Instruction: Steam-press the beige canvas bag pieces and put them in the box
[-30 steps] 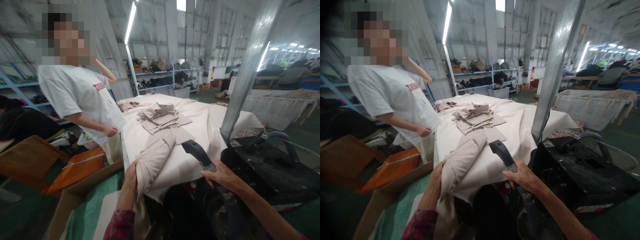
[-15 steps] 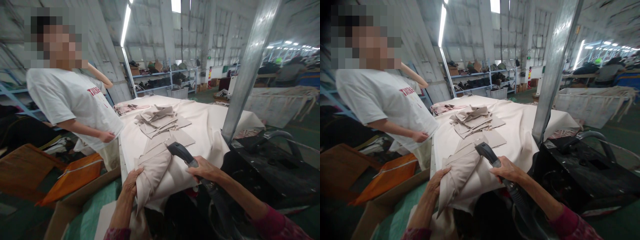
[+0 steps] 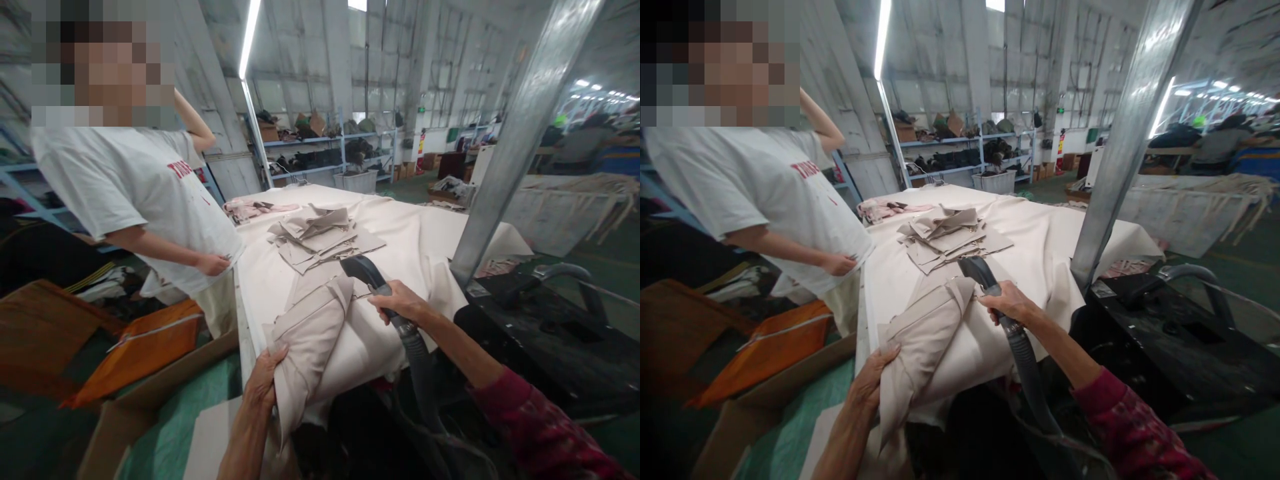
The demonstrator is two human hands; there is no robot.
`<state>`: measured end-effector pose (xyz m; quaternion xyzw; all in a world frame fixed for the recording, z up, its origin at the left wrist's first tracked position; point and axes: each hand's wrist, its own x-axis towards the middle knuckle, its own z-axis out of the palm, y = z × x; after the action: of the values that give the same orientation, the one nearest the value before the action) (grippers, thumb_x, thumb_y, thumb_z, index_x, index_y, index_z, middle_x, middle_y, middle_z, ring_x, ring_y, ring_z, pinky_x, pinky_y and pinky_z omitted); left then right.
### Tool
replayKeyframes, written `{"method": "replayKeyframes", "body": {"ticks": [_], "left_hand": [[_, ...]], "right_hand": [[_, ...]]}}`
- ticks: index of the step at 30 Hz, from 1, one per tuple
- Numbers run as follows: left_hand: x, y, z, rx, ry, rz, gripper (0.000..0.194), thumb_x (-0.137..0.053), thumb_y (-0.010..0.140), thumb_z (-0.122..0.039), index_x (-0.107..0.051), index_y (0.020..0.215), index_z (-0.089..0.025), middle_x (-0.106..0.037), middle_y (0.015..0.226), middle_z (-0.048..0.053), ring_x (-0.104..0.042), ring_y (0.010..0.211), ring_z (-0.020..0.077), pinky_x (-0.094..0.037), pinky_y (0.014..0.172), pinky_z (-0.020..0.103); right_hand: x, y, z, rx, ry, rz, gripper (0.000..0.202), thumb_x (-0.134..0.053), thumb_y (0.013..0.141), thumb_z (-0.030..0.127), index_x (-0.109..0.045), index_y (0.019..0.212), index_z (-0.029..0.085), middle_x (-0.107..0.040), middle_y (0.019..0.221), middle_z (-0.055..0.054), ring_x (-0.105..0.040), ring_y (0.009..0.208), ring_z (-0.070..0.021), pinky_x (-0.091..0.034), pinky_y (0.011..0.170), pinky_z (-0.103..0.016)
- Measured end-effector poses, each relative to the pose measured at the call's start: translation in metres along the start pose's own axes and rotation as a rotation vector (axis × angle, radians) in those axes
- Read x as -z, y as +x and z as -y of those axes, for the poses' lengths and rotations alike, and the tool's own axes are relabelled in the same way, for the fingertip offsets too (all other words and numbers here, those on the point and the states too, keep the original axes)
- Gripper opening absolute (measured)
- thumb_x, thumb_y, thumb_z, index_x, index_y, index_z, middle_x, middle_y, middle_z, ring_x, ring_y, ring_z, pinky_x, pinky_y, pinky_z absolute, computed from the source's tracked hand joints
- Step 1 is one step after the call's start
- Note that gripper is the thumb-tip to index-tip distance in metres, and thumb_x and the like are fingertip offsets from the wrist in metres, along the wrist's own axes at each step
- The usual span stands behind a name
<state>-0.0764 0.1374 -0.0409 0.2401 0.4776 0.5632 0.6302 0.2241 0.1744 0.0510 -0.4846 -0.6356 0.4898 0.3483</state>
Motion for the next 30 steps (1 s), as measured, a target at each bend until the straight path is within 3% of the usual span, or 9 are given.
{"method": "replayKeyframes", "body": {"ticks": [6, 14, 17, 19, 20, 22, 25, 27, 30], "left_hand": [[0.004, 0.006, 0.007, 0.002, -0.002, 0.040, 0.061, -0.071, 0.064, -0.011, -0.052, 0.121, -0.009, -0.072, 0.085, 0.010, -0.068, 0.080, 0.0267, -0.056, 0.077, 0.037], [0.005, 0.002, 0.002, 0.009, 0.109, 0.036, 0.047, -0.072, 0.060, -0.011, -0.060, 0.105, -0.010, -0.071, 0.080, 0.010, -0.067, 0.083, 0.0271, -0.055, 0.072, 0.035], [0.010, 0.003, -0.019, -0.087, 0.368, -0.168, 0.040, -0.073, 0.058, -0.012, -0.061, 0.096, -0.012, -0.070, 0.089, 0.013, -0.063, 0.097, 0.0323, -0.052, 0.077, 0.038], [0.007, 0.007, -0.036, -0.336, 0.553, -0.336, 0.045, -0.074, 0.055, -0.011, -0.060, 0.097, -0.016, -0.064, 0.109, 0.014, -0.050, 0.117, 0.0341, -0.046, 0.090, 0.038], [0.002, 0.011, -0.043, -0.475, 0.604, -0.358, 0.047, -0.075, 0.054, -0.011, -0.059, 0.098, -0.017, -0.059, 0.119, 0.013, -0.041, 0.125, 0.0333, -0.041, 0.096, 0.037], [-0.016, 0.024, -0.054, -0.634, 0.662, -0.246, 0.045, -0.074, 0.053, -0.011, -0.060, 0.095, -0.019, -0.053, 0.126, 0.012, -0.032, 0.131, 0.0310, -0.032, 0.104, 0.034], [-0.057, 0.049, -0.057, -0.508, 0.807, 0.013, 0.036, -0.073, 0.050, -0.008, -0.062, 0.082, -0.020, -0.063, 0.103, 0.010, -0.044, 0.119, 0.0302, -0.035, 0.098, 0.032], [-0.082, 0.062, -0.055, -0.445, 0.852, 0.097, 0.027, -0.072, 0.047, -0.006, -0.062, 0.068, -0.019, -0.065, 0.078, 0.006, -0.054, 0.102, 0.0280, -0.041, 0.084, 0.028], [-0.105, 0.066, -0.057, -0.400, 0.848, 0.176, 0.020, -0.068, 0.045, -0.004, -0.055, 0.049, -0.018, -0.053, 0.049, -0.002, -0.057, 0.068, 0.0195, -0.039, 0.058, 0.022]], "right_hand": [[0.000, -0.019, -0.009, -0.025, 0.027, 0.173, 0.024, -0.060, 0.074, 0.032, -0.054, 0.061, 0.013, -0.058, 0.048, 0.000, -0.052, 0.040, -0.0104, -0.040, 0.040, -0.019], [-0.013, 0.020, -0.008, -0.013, 0.121, 0.206, 0.026, -0.062, 0.071, 0.034, -0.054, 0.059, 0.012, -0.056, 0.047, 0.001, -0.052, 0.040, -0.0100, -0.042, 0.041, -0.020], [-0.008, 0.020, -0.005, -0.003, 0.120, 0.166, 0.025, -0.063, 0.071, 0.034, -0.053, 0.060, 0.013, -0.056, 0.048, 0.001, -0.052, 0.040, -0.0100, -0.041, 0.039, -0.019], [-0.003, 0.012, -0.004, -0.003, 0.080, 0.145, 0.025, -0.062, 0.072, 0.034, -0.053, 0.061, 0.013, -0.057, 0.048, 0.001, -0.052, 0.040, -0.0099, -0.040, 0.039, -0.018], [-0.002, 0.007, -0.004, -0.005, 0.060, 0.141, 0.025, -0.061, 0.072, 0.034, -0.053, 0.061, 0.013, -0.057, 0.048, 0.001, -0.052, 0.040, -0.0098, -0.039, 0.039, -0.018], [0.001, -0.004, -0.007, -0.009, 0.024, 0.138, 0.026, -0.060, 0.073, 0.034, -0.053, 0.060, 0.013, -0.057, 0.048, 0.000, -0.052, 0.039, -0.0098, -0.039, 0.039, -0.018], [0.003, -0.022, -0.014, -0.007, -0.020, 0.129, 0.027, -0.059, 0.075, 0.034, -0.053, 0.059, 0.013, -0.058, 0.047, -0.001, -0.051, 0.040, -0.0103, -0.039, 0.040, -0.019], [0.004, -0.035, -0.019, -0.020, -0.023, 0.113, 0.025, -0.058, 0.076, 0.034, -0.053, 0.061, 0.014, -0.058, 0.047, 0.000, -0.051, 0.040, -0.0109, -0.039, 0.040, -0.020], [0.007, -0.056, -0.022, -0.048, -0.016, 0.103, 0.023, -0.057, 0.077, 0.034, -0.052, 0.065, 0.015, -0.057, 0.047, 0.001, -0.051, 0.040, -0.0114, -0.039, 0.040, -0.020]]}}
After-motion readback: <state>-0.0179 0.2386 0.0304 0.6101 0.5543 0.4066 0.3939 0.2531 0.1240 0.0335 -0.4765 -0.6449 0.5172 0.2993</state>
